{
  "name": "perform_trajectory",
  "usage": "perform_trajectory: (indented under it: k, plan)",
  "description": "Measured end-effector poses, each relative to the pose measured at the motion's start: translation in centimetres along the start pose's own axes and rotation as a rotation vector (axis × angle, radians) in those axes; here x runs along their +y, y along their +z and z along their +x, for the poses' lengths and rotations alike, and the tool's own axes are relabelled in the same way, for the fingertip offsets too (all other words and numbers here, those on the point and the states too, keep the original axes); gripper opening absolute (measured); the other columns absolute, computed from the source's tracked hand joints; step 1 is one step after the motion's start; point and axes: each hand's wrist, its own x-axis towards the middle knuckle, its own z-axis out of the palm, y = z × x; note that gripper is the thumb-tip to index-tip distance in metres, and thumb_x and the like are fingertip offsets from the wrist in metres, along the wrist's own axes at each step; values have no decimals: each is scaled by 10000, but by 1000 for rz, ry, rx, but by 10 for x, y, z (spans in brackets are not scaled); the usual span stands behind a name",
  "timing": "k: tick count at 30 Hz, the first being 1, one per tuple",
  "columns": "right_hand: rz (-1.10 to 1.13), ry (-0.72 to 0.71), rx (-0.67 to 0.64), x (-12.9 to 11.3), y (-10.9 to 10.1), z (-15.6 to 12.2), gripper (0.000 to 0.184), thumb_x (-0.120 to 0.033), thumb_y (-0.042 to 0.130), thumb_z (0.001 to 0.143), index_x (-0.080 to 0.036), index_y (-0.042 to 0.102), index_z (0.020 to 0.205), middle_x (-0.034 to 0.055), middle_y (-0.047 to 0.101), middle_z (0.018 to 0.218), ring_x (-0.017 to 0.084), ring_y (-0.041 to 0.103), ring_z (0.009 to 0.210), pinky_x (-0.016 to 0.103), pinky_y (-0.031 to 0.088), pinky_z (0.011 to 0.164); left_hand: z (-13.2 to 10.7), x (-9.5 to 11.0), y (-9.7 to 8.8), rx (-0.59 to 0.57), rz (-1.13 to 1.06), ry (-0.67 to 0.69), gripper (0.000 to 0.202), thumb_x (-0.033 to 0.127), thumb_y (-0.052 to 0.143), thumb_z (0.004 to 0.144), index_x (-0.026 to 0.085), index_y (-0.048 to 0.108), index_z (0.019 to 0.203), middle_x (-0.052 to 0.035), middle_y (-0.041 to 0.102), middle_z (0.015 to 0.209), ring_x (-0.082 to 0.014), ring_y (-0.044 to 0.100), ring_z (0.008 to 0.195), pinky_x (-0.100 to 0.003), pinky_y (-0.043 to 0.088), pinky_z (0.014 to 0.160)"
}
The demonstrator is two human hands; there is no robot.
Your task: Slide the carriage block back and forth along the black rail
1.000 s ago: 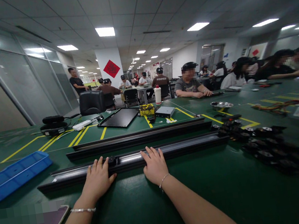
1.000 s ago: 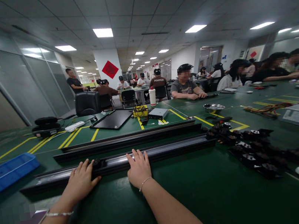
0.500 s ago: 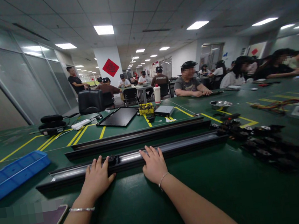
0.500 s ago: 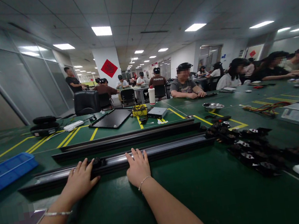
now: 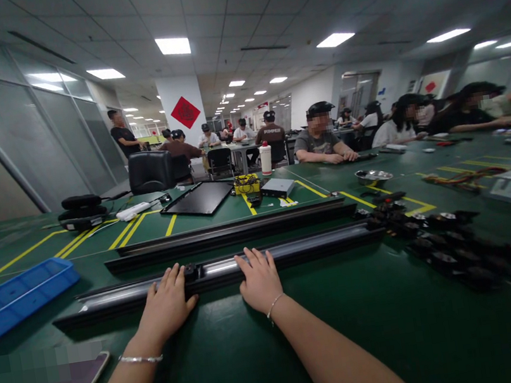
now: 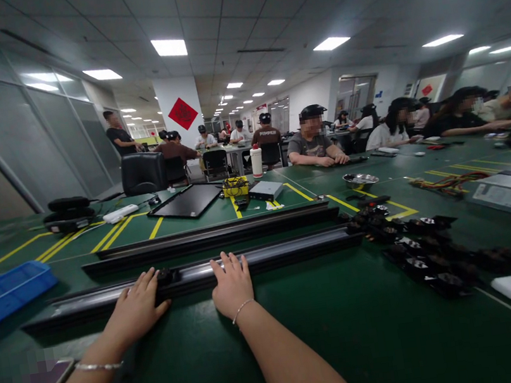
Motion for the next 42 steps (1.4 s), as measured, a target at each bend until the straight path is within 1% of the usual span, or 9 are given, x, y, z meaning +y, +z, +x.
perform_trajectory:
  k: [5, 11, 16, 21, 25, 29, 32, 38, 42]
  plan:
    - [0, 10, -8, -1, -1, 0, 567, -281, 462, 741, -288, 382, 1302, 34, 299, 1413, 225, 220, 1283, 434, 44, 1042, 0, 3, 0, 7, -7, 16, 686, 426, 398, 728, 89, 332, 1321, -136, 312, 1407, -268, 269, 1292, -455, 264, 1011]
    - [3, 10, 7, -2, -2, -2, 554, -281, 460, 742, -282, 394, 1292, 34, 301, 1411, 223, 221, 1281, 427, 43, 1044, 1, 8, -1, 14, -1, 7, 693, 434, 404, 725, 82, 338, 1318, -161, 320, 1397, -291, 288, 1280, -440, 274, 1007]
    - [29, 29, 0, -4, -2, -2, 554, -275, 486, 725, -279, 417, 1275, 43, 306, 1408, 230, 247, 1269, 429, 37, 1045, -1, 14, -3, 23, 10, 3, 680, 422, 422, 721, 105, 347, 1318, -157, 338, 1389, -296, 285, 1281, -431, 255, 1018]
    - [49, -6, 0, -10, -4, -5, 524, -278, 494, 730, -331, 432, 1248, 26, 294, 1413, 232, 250, 1264, 465, 11, 1039, -3, 23, -4, 26, 22, 7, 668, 413, 426, 727, 106, 353, 1316, -156, 331, 1393, -301, 290, 1277, -428, 237, 1027]
    - [67, -31, -31, -14, -7, -6, 507, -288, 485, 748, -370, 425, 1244, 12, 317, 1400, 217, 266, 1253, 476, 1, 1036, -4, 24, -2, 30, 40, 3, 666, 422, 419, 730, 115, 353, 1317, -149, 329, 1396, -295, 283, 1282, -428, 239, 1026]
    - [95, -24, -52, -14, -9, -6, 501, -291, 489, 753, -384, 428, 1241, -5, 306, 1406, 228, 262, 1255, 494, -1, 1034, -6, 25, 0, 71, 31, 8, 639, 403, 419, 731, 107, 387, 1296, -154, 334, 1392, -291, 287, 1281, -440, 245, 1022]
    - [127, -21, -50, -13, -8, -7, 484, -299, 486, 763, -372, 432, 1239, -2, 330, 1393, 223, 272, 1249, 501, 5, 1034, -7, 25, 2, 115, 8, 22, 601, 379, 413, 736, 109, 415, 1273, -151, 356, 1380, -285, 303, 1274, -452, 269, 1006]
    - [160, 0, -44, -13, -4, -8, 454, -284, 482, 766, -369, 459, 1212, -14, 439, 1307, 216, 331, 1201, 498, 3, 1041, -10, 25, 7, 207, 10, 59, 542, 346, 408, 754, 128, 442, 1249, -122, 386, 1367, -278, 333, 1258, -471, 275, 995]
    - [205, 10, -14, -13, -2, -8, 453, -261, 503, 750, -369, 480, 1190, -13, 485, 1256, 221, 364, 1171, 492, -3, 1044, -11, 26, 7, 236, 7, 82, 510, 339, 404, 765, 134, 453, 1229, -112, 402, 1358, -272, 342, 1253, -473, 274, 992]
